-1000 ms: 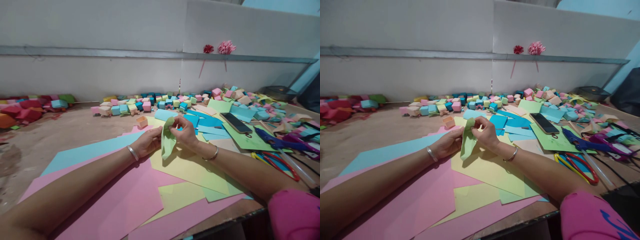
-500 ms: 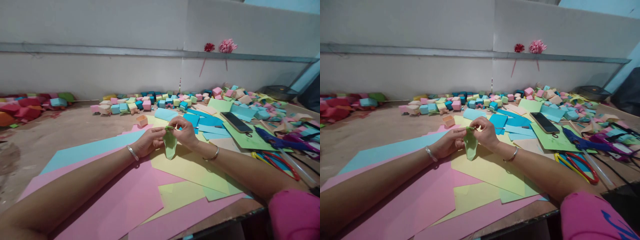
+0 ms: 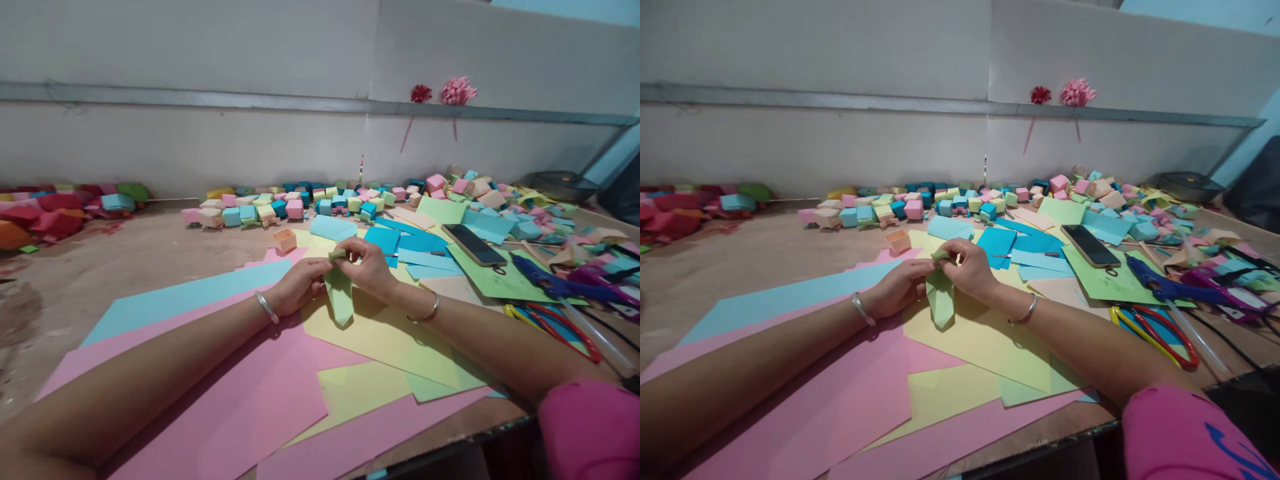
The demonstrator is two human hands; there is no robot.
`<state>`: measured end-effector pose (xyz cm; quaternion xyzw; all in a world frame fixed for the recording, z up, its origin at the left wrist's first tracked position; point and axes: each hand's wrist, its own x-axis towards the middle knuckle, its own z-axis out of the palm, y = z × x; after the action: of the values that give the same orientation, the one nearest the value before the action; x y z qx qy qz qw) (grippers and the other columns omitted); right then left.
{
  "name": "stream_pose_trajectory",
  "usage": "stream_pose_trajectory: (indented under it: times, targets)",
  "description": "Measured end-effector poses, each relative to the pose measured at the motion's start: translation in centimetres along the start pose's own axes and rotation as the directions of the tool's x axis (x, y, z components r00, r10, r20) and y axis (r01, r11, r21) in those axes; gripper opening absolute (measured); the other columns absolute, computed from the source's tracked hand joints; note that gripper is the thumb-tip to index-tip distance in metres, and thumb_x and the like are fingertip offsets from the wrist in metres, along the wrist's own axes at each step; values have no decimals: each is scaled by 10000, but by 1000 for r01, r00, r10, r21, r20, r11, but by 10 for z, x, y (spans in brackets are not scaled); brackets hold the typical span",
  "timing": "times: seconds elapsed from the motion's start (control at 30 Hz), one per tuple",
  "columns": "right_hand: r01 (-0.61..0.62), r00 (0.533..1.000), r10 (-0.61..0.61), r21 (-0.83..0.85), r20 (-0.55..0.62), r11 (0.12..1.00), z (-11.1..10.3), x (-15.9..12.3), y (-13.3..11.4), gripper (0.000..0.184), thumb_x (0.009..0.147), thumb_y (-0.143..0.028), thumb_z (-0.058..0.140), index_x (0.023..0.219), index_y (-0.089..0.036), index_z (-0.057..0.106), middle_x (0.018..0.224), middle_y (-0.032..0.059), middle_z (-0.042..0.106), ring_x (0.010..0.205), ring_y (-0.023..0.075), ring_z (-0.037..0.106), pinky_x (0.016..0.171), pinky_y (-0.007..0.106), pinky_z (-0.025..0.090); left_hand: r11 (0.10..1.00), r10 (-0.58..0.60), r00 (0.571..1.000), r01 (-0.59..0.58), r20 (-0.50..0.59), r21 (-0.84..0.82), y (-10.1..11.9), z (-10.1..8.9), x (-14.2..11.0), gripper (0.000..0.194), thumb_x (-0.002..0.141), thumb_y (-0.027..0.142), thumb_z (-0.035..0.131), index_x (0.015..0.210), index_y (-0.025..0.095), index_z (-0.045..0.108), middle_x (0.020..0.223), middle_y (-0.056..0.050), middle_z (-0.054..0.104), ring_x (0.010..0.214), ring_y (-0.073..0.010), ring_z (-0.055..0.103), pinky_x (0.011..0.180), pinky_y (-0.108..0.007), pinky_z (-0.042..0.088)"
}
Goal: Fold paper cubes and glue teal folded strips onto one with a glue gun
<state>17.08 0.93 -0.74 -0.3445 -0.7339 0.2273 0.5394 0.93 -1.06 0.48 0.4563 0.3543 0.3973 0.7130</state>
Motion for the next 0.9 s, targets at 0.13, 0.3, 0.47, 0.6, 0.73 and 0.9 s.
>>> stream_pose_trajectory:
  times: [0.13,0.3,0.47,0.6,0.73,0.9]
  targets:
    - [19,1000,-19,34,-12,999,0,0,0,83,711,-126,614,691,-206,623,741,-3,623,660,123,526,579,256,411,1000,11,1000,-10,10,-16,2,1,0,102,714,148,670,632,147,610,595,22,483,531,-84,404,510,-221,365]
    - [41,999,-42,27,22,999,-2,2,4,233,632,-19,532,671,-212,656,772,-1,644,718,132,560,588,251,405,1000,6,1000,-6,2,-14,3,1,0,22,698,138,671,682,132,657,630,1,542,571,-98,471,538,-228,390]
    - [58,997,-59,18,40,998,-4,5,5,266,637,-8,516,678,-211,682,761,3,653,717,133,574,600,254,414,999,-5,1000,5,10,-48,2,-2,1,75,725,206,668,728,132,681,657,-20,593,603,-120,525,568,-242,432]
    - [63,996,-62,-15,63,998,-5,4,3,274,677,-30,506,720,-214,704,784,13,655,739,144,593,618,266,434,999,16,1000,-15,23,-46,1,-2,2,88,708,218,693,727,134,671,654,-14,600,599,-120,536,563,-236,433]
    - [60,994,-59,-11,87,998,-7,3,2,322,659,-28,484,757,-218,725,819,19,668,775,154,606,636,275,444,999,36,999,-35,-29,28,0,1,1,54,690,139,688,742,136,676,666,-7,616,615,-123,547,575,-240,423]
    - [-36,998,34,55,43,998,-12,7,1,222,715,-87,521,771,-188,710,818,33,689,761,155,608,654,280,464,958,128,982,-86,-142,273,-1,7,-4,150,761,198,609,862,144,706,647,-2,589,525,-106,456,486,-243,321]
